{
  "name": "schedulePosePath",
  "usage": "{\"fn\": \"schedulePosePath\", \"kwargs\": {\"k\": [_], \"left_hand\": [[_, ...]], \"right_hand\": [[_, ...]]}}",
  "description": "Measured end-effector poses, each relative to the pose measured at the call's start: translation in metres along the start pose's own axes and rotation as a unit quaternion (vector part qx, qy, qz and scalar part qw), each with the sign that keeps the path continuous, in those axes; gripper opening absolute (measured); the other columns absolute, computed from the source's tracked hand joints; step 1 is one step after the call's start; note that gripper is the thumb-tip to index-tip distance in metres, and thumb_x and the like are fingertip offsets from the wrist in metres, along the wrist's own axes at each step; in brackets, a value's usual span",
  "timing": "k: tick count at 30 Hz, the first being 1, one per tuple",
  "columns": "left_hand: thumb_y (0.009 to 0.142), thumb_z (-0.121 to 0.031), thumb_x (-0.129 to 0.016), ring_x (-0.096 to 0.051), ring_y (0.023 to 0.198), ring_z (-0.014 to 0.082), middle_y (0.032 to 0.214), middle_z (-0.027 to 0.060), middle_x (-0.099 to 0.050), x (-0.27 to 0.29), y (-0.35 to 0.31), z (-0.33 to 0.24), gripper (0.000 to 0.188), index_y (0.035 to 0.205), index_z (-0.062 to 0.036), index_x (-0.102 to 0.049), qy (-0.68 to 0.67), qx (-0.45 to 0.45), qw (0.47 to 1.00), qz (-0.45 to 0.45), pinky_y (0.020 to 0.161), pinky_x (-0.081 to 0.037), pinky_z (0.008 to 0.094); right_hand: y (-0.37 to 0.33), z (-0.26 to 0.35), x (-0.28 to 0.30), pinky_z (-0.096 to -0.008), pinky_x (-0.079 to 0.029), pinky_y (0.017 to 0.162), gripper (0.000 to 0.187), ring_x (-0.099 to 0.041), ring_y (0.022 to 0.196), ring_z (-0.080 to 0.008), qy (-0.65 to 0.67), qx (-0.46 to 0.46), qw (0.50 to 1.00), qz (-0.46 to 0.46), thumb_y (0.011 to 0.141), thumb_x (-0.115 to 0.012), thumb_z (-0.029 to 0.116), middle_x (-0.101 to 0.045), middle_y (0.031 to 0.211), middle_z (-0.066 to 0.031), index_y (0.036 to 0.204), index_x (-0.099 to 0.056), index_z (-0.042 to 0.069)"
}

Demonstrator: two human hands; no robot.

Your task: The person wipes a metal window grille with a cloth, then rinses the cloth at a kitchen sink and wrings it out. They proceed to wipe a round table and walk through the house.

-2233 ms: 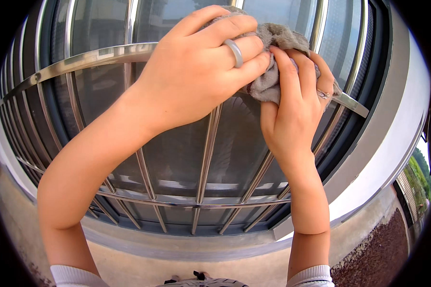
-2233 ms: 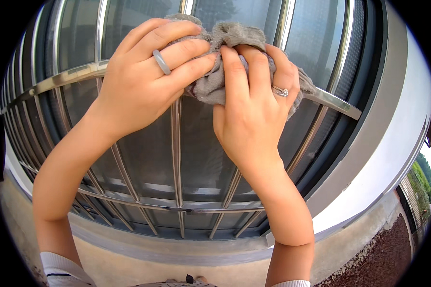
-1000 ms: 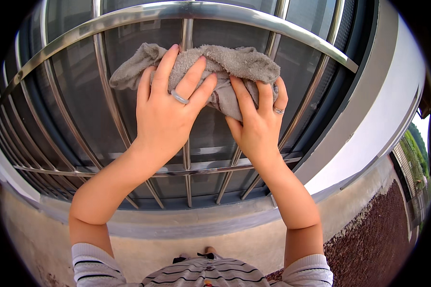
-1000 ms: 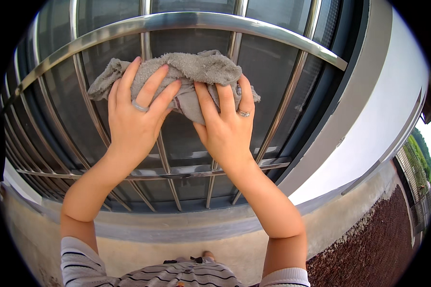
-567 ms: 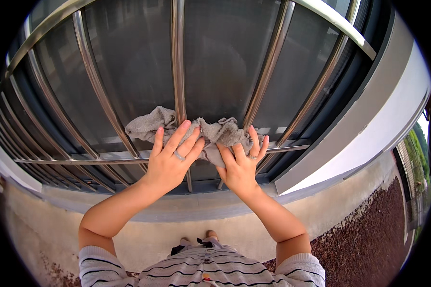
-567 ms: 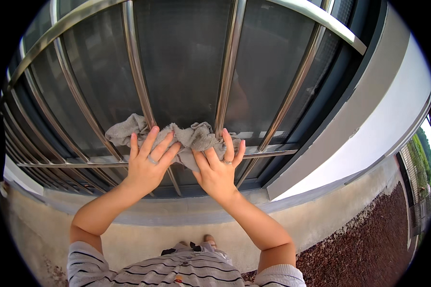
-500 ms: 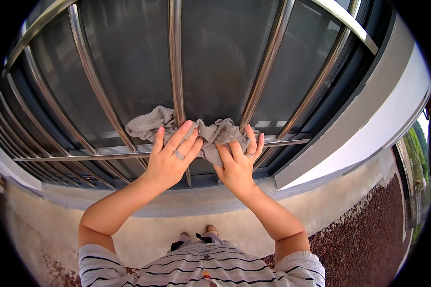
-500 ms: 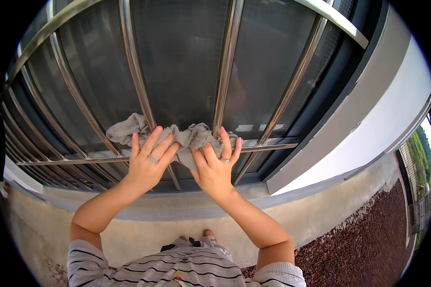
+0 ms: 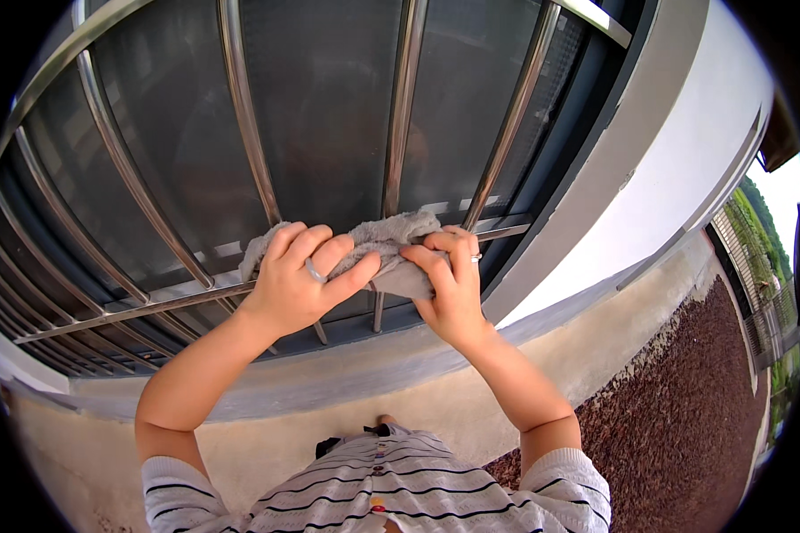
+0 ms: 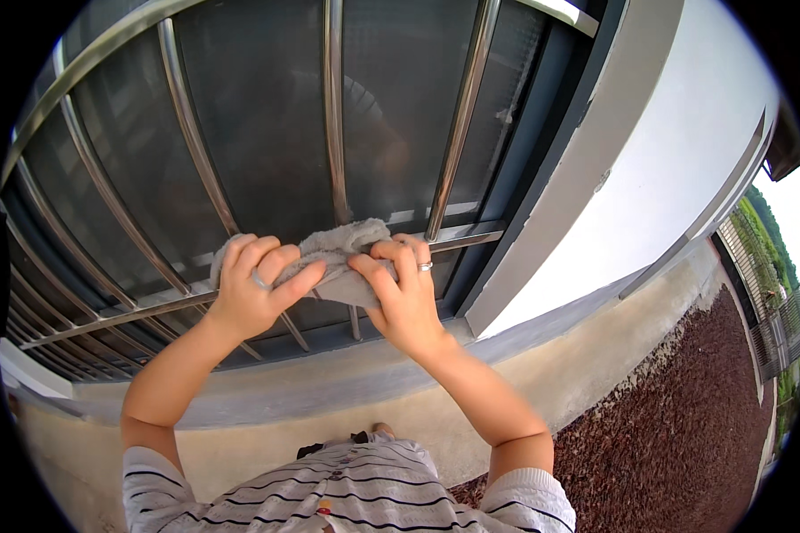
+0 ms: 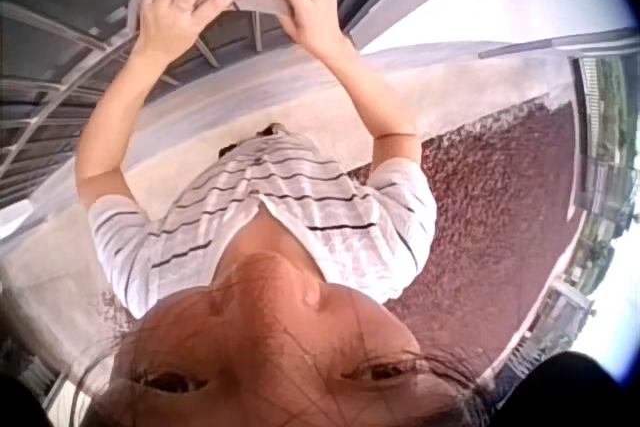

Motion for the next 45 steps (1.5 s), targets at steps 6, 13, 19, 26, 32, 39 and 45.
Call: {"fn": "schedulePosePath", "kwargs": {"k": [6, 13, 19, 26, 32, 39, 45], "left_hand": [[0.068, -0.009, -0.073, -0.047, 0.105, 0.0225, 0.109, -0.0033, -0.051, 0.045, 0.151, 0.043, 0.044, 0.107, -0.0285, -0.068, 0.162, -0.01, 0.953, -0.256, 0.083, -0.04, 0.0411], [0.077, -0.013, -0.07, -0.027, 0.134, 0.0506, 0.144, 0.0232, -0.03, 0.007, 0.165, 0.059, 0.031, 0.106, -0.0021, -0.063, 0.137, 0.085, 0.961, -0.224, 0.109, -0.028, 0.0568], [0.081, -0.01, -0.071, -0.027, 0.139, 0.0475, 0.151, 0.0166, -0.032, -0.037, 0.095, 0.025, 0.033, 0.113, -0.0112, -0.063, -0.02, 0.148, 0.977, -0.151, 0.107, -0.033, 0.053], [0.079, -0.013, -0.075, -0.02, 0.143, 0.0448, 0.157, 0.0123, -0.025, -0.092, 0.012, -0.025, 0.037, 0.113, -0.0067, -0.062, -0.006, 0.158, 0.984, 0.08, 0.109, -0.03, 0.0601], [0.07, -0.016, -0.08, -0.031, 0.136, 0.0373, 0.143, -0.0004, -0.042, -0.089, 0.007, -0.026, 0.039, 0.106, -0.0102, -0.066, -0.018, 0.145, 0.989, 0.025, 0.104, -0.037, 0.0552], [0.073, -0.017, -0.076, -0.045, 0.11, 0.0218, 0.122, -0.0051, -0.051, -0.086, -0.027, -0.056, 0.024, 0.096, -0.0114, -0.07, -0.069, 0.045, 0.995, 0.058, 0.083, -0.044, 0.0351], [0.062, -0.011, -0.083, -0.045, 0.097, 0.0217, 0.11, -0.0019, -0.048, -0.036, 0.042, -0.02, 0.043, 0.102, -0.018, -0.068, -0.02, 0.069, 0.991, -0.108, 0.078, -0.041, 0.035]], "right_hand": [[0.135, -0.003, 0.125, -0.042, -0.027, 0.105, 0.05, -0.03, 0.129, -0.0343, -0.288, 0.103, 0.914, -0.266, 0.065, -0.079, 0.012, -0.036, 0.142, -0.014, 0.113, -0.066, 0.01], [0.148, -0.061, 0.083, -0.0541, -0.024, 0.109, 0.065, -0.033, 0.128, -0.0447, -0.211, -0.047, 0.934, -0.283, 0.072, -0.066, 0.001, -0.035, 0.138, -0.0254, 0.134, -0.048, 0.0], [0.068, -0.078, 0.042, -0.0485, -0.033, 0.097, 0.07, -0.036, 0.114, -0.0414, -0.072, -0.021, 0.975, -0.21, 0.066, -0.075, 0.002, -0.037, 0.126, -0.0258, 0.129, -0.045, 0.0], [-0.022, -0.083, 0.002, -0.0451, -0.036, 0.091, 0.034, -0.041, 0.108, -0.0381, -0.085, -0.129, 0.979, -0.13, 0.069, -0.074, 0.008, -0.044, 0.12, -0.02, 0.102, -0.069, 0.009], [-0.019, -0.075, 0.01, -0.0432, -0.036, 0.087, 0.029, -0.044, 0.099, -0.0376, -0.129, -0.134, 0.979, -0.078, 0.067, -0.072, 0.006, -0.048, 0.108, -0.0197, 0.096, -0.069, 0.007], [-0.082, -0.074, -0.015, -0.0448, -0.043, 0.087, 0.038, -0.046, 0.106, -0.0395, 0.033, -0.238, 0.966, 0.092, 0.058, -0.064, -0.009, -0.046, 0.11, -0.0194, 0.095, -0.065, 0.001], [0.006, -0.043, 0.062, -0.0424, -0.038, 0.095, 0.045, -0.039, 0.115, -0.0372, -0.085, -0.102, 0.984, -0.119, 0.06, -0.068, -0.007, -0.037, 0.129, -0.0186, 0.102, -0.065, 0.009]]}}
Point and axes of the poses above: each hand's wrist, its own y-axis towards the middle knuckle, its own x-axis out of the back of the hand, z = x × y, the point moved 8 cm from there along y, towards the middle knuckle
